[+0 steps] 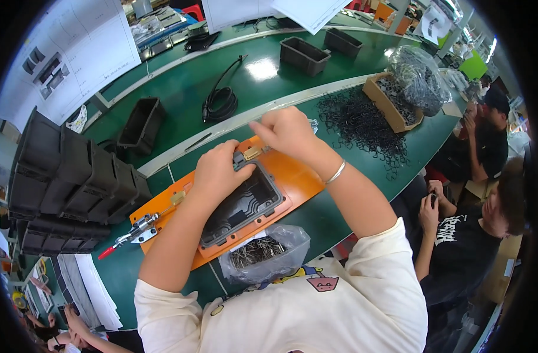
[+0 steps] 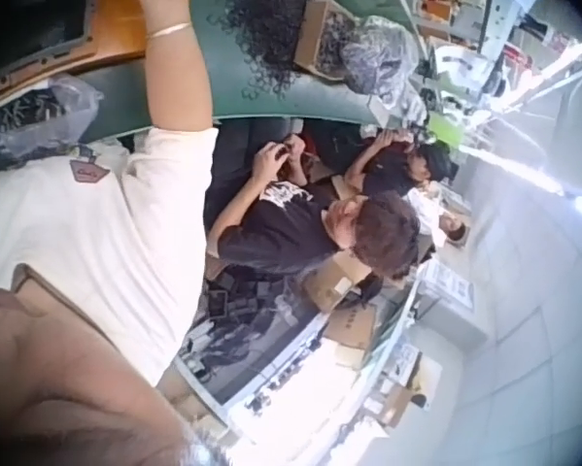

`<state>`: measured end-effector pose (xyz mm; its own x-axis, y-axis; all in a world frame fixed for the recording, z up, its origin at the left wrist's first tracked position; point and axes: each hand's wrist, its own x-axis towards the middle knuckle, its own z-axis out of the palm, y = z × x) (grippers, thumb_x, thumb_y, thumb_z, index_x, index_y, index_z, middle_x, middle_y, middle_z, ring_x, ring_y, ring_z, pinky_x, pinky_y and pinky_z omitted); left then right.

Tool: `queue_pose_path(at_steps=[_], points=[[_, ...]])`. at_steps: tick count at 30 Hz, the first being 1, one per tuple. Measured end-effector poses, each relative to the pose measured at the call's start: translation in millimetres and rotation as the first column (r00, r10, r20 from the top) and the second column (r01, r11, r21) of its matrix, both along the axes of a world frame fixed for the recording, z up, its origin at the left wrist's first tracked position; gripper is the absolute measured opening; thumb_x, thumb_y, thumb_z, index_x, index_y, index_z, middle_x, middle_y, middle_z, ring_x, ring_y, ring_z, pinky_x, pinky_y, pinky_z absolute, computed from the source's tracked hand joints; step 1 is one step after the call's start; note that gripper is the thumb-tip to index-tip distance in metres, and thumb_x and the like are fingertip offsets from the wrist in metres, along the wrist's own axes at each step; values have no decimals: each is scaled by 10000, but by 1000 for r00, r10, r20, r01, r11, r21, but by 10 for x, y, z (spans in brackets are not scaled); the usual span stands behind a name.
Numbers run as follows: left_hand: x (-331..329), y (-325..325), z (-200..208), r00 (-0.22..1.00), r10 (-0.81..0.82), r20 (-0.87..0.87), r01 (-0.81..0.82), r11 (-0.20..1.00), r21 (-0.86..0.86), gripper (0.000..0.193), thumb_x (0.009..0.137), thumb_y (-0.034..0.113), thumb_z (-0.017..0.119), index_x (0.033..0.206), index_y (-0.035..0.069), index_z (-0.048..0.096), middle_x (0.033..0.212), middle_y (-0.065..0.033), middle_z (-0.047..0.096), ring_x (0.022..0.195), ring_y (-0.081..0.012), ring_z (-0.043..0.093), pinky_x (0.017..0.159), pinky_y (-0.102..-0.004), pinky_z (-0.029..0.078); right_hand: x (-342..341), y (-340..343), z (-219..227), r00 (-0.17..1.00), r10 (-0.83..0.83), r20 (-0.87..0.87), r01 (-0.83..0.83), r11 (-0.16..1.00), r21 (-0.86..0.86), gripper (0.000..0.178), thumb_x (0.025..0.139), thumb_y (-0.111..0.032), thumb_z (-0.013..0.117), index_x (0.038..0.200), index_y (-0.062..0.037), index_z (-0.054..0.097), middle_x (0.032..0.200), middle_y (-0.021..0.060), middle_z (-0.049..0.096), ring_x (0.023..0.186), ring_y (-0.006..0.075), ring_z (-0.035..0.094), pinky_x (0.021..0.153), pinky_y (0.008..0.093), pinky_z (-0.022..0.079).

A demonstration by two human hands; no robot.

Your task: Assembling small components into a plastic enclosure using a manual toggle clamp jig on a production line.

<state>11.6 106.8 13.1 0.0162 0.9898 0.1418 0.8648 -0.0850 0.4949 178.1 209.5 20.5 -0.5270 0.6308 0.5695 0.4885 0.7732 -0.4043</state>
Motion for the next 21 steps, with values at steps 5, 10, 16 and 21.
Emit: queue_pose_path(at_steps=[5,10,16,21], points=[[-115,-626,241,989,-13,-146,67,925,373,606,706,258,791,1198,3,544,1325,-226,484,1210,-397,468,981,-463,393,499,499,214,567,-369,-737,68,912,-404,249,911,-257,640,807,-33,604,694,3,568,594,64,485,527,229,389],[-364,-1675,86,955,193,224,-279,841,463,396,781,172,696,1119,-1,582,1332,-210,487,1232,-337,477,1015,-443,372,1437,352,-443,605,-610,-512,253,756,-603,396,883,-308,665,1054,37,571,917,82,617,799,140,563,725,280,472],[-564,-2239,-609,716,346,606,-662,612,433,588,888,329,590,1324,-21,407,1445,-198,354,1327,-325,368,1068,-438,301,1053,-476,-653,909,-416,-26,329,754,-568,466,890,-351,625,1127,48,593,992,212,676,932,308,660,815,365,500],[-657,-2119,-527,764,483,427,-629,703,331,488,875,124,626,1302,-19,438,1454,-204,349,1335,-325,366,1094,-395,293,1085,-539,-638,923,-384,-11,293,723,-626,470,885,-358,622,1143,34,588,992,250,659,943,354,648,816,378,501]])
